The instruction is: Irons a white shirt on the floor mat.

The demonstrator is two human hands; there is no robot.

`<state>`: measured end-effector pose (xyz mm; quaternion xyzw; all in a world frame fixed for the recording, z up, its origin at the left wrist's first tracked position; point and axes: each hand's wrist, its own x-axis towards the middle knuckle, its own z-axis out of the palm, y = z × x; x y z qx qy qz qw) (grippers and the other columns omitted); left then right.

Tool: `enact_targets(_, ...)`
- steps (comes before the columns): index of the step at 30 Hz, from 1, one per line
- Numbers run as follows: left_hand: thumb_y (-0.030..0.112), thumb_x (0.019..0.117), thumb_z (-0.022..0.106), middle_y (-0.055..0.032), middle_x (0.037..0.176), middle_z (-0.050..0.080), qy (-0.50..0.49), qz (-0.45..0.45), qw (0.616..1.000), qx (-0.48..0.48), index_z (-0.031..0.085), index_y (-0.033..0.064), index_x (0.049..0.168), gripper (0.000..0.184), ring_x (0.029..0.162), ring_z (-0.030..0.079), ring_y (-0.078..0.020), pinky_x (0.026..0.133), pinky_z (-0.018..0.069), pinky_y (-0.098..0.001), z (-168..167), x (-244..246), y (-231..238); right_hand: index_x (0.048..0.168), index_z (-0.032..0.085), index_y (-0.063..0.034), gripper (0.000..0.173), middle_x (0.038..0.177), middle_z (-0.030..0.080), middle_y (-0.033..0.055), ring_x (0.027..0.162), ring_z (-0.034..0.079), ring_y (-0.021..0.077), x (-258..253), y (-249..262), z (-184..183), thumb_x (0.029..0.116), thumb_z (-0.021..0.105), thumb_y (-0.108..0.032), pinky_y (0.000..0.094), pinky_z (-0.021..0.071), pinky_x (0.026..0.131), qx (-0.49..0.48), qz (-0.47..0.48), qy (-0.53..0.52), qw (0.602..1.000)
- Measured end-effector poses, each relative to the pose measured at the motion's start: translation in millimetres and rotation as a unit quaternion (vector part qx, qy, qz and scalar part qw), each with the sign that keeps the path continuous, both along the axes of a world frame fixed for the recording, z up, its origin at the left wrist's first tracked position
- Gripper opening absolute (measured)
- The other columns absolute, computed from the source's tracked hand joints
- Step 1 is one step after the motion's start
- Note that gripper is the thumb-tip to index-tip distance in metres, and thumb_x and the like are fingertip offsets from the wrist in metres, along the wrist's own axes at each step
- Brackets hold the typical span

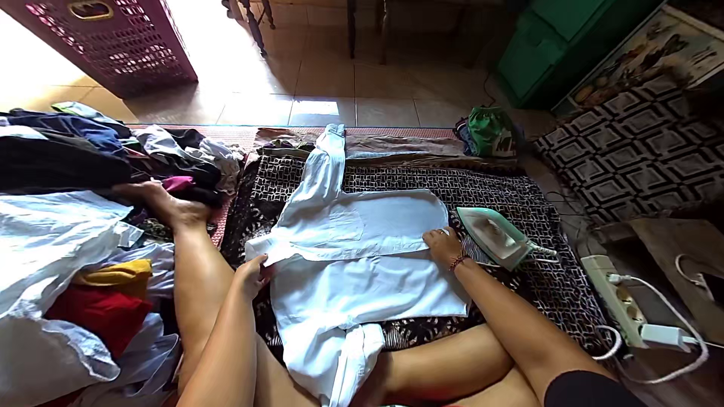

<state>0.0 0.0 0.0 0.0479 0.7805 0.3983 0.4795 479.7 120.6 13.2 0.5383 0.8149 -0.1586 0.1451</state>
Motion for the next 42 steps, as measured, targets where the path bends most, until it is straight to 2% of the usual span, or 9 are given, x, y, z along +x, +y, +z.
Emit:
enact_targets(5,0.029,0.1088,0.039,-0.0037,0.088,0.074,-0.133,0.037,0.987,0.088,0.057,0.01,0.104,0.027,0.067,0.069,-0.0097,0.058,0.0551,-0.0235,35.2,-8.8,24.9,0.128,0.068,-0.0015,0.031,0.129,0.068,0.024,0.129,0.059,0.0421,-12.9,68.9,48.4,0.1067,0.049,-0.012,0.0661,0.0321,0.115,-0.07,-0.034,0.009,0.997)
enact_targets(8,0.033,0.1111,0.036,-0.0075,0.107,0.07,-0.179,0.093,0.966,0.164,0.048,0.0105,0.125,0.029,0.085,0.072,-0.0145,0.073,0.0585,-0.0293,47.9,-4.8,50.5,0.124,0.072,-0.0022,0.029,0.124,0.069,0.0281,0.123,0.062,0.0482,-18.6,122.6,46.2,0.1042,0.052,-0.01,0.0724,0.0393,0.106,0.037,-0.102,0.098,0.989)
enact_targets(12,0.043,0.1126,0.027,-0.0063,0.135,0.059,-0.153,0.092,0.95,0.255,0.044,0.0194,0.146,0.044,0.116,0.064,-0.021,0.091,0.0537,-0.0412,36.1,7.0,77.4,0.148,0.051,0.0008,0.05,0.147,0.051,0.0326,0.137,0.048,0.0517,-40.0,151.3,76.9,0.1006,0.06,-0.015,0.0726,0.0354,0.11,0.18,-0.25,0.232,0.923)
enact_targets(17,0.02,0.1119,0.041,-0.0147,0.141,0.058,0.037,-0.098,0.976,0.189,0.053,0.0033,0.14,0.035,0.119,0.062,-0.021,0.097,0.0512,-0.0399,24.3,15.8,64.6,0.136,0.061,0.001,0.045,0.144,0.054,0.0295,0.132,0.053,0.0503,10.6,98.4,90.9,0.1001,0.068,-0.026,0.0723,0.0402,0.105,0.214,-0.205,0.241,0.924)
enact_targets(21,0.019,0.108,0.052,-0.0204,0.126,0.065,0.171,-0.316,0.927,0.108,0.06,-0.0019,0.131,0.032,0.113,0.062,-0.0256,0.098,0.0485,-0.0472,39.6,8.4,24.4,0.142,0.056,0.0054,0.057,0.145,0.051,0.0358,0.138,0.046,0.0542,86.1,43.9,86.2,0.1042,0.061,-0.037,0.0738,0.0311,0.112,0.113,-0.311,0.077,0.94)
enact_targets(26,0.023,0.1061,0.057,-0.0287,0.137,0.059,0.287,-0.41,0.866,0.016,0.061,-0.0011,0.135,0.038,0.131,0.054,-0.0437,0.111,0.0391,-0.0609,54.9,13.2,-8.4,0.135,0.054,0.0131,0.064,0.13,0.061,0.0375,0.127,0.058,0.0503,122.2,32.9,68.3,0.1066,0.057,-0.044,0.0651,0.0421,0.108,0.044,-0.358,0.037,0.932)
enact_targets(33,0.001,0.1,0.053,-0.0208,0.149,0.054,0.39,-0.493,0.771,0.096,0.06,-0.0007,0.137,0.037,0.145,0.044,-0.0377,0.121,0.0338,-0.0524,15.5,31.5,5.3,0.127,0.062,0.008,0.041,0.119,0.065,0.0342,0.116,0.063,0.0485,74.0,54.6,91.9,0.0973,0.07,-0.018,0.0665,0.0456,0.101,0.037,-0.232,0.118,0.965)
enact_targets(37,-0.003,0.0995,0.05,-0.0216,0.158,0.044,0.413,-0.551,0.725,0.017,0.052,0.0147,0.151,0.055,0.153,0.028,-0.0443,0.121,0.0152,-0.0696,-7.2,39.1,22.4,0.126,0.062,0.0075,0.052,0.112,0.068,0.0322,0.108,0.066,0.0471,-2.5,71.9,91.7,0.1024,0.065,-0.039,0.0647,0.0485,0.098,-0.011,-0.077,0.105,0.992)
enact_targets(42,0.003,0.095,0.059,-0.019,0.132,0.063,0.428,-0.55,0.717,-0.008,0.073,0.0123,0.122,0.032,0.14,0.045,-0.0406,0.12,0.0093,-0.0719,8.9,46.4,20.3,0.118,0.069,-0.0018,0.068,0.113,0.071,0.0244,0.114,0.067,0.0412,-85.5,89.8,63.0,0.0979,0.057,-0.066,0.0631,0.0489,0.098,-0.069,0.007,-0.036,0.997)
